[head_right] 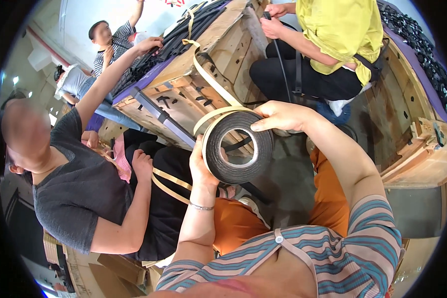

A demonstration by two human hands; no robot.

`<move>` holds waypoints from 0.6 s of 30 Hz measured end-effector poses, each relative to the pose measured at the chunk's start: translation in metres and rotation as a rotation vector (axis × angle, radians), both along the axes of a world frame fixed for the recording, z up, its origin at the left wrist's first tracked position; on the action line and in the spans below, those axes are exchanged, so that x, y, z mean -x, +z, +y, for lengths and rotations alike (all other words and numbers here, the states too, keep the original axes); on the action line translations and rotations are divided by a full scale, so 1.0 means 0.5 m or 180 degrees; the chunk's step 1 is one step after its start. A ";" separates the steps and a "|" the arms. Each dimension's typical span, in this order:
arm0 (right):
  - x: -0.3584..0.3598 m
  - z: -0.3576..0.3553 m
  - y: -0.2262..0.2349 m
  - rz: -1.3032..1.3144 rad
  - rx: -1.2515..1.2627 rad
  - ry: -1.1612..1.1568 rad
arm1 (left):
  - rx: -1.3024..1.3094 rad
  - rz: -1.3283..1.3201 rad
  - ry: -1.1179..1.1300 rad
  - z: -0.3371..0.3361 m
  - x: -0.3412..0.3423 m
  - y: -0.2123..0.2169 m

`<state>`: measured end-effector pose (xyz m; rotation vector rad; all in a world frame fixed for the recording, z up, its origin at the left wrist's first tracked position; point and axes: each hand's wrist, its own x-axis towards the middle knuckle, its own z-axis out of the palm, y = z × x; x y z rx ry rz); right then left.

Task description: Applying adhesive tape to long black plastic or rubber components on an assembly line.

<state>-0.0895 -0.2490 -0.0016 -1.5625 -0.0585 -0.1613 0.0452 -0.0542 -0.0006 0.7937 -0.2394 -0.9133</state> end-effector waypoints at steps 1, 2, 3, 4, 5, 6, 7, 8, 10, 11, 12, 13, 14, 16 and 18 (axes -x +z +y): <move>-0.003 -0.001 -0.002 -0.0006 0.0009 0.0031 | -0.0005 0.0005 0.0018 0.001 0.000 0.000; -0.005 -0.003 -0.006 0.0067 0.0009 0.0011 | 0.0013 -0.0073 -0.0010 0.004 -0.003 -0.002; -0.009 -0.002 -0.008 0.0148 0.0007 0.0002 | 0.0064 0.0006 -0.0030 0.007 -0.004 0.000; -0.011 -0.002 -0.009 0.0162 -0.0007 0.0044 | 0.0071 0.0000 0.0008 0.007 -0.001 0.001; -0.008 -0.002 -0.007 0.0171 -0.0001 0.0092 | 0.0078 -0.0004 0.0049 0.005 0.002 0.004; -0.010 0.004 -0.001 0.0165 0.0057 0.0112 | 0.0077 -0.0055 0.0020 0.016 -0.003 0.004; -0.010 0.004 0.002 0.0168 0.0121 0.0099 | 0.0107 -0.0055 0.0127 0.013 -0.013 -0.010; -0.012 0.005 0.000 0.0150 0.0061 0.0117 | 0.0100 -0.0099 0.0080 0.015 -0.022 -0.022; -0.008 0.008 0.007 0.0136 0.0050 0.0155 | 0.0046 -0.0200 -0.0015 0.010 -0.027 -0.022; -0.008 0.008 0.007 0.0113 0.0025 0.0144 | 0.0153 -0.0216 -0.0055 0.011 -0.027 -0.022; -0.010 0.005 0.006 0.0190 0.0046 0.0149 | 0.0120 -0.0201 -0.0031 0.012 -0.024 -0.019; -0.011 0.005 0.006 0.0199 0.0048 0.0187 | 0.0086 -0.0187 -0.0011 0.013 -0.023 -0.017; -0.009 0.006 0.008 0.0168 -0.0004 0.0201 | 0.0044 -0.0146 0.0001 0.012 -0.024 -0.019; -0.005 0.001 0.006 0.0179 -0.0120 0.0227 | 0.0076 -0.0122 -0.0021 0.010 -0.019 -0.016; -0.006 0.002 0.007 0.0154 -0.0117 0.0234 | 0.0029 -0.0076 -0.0021 0.010 -0.020 -0.015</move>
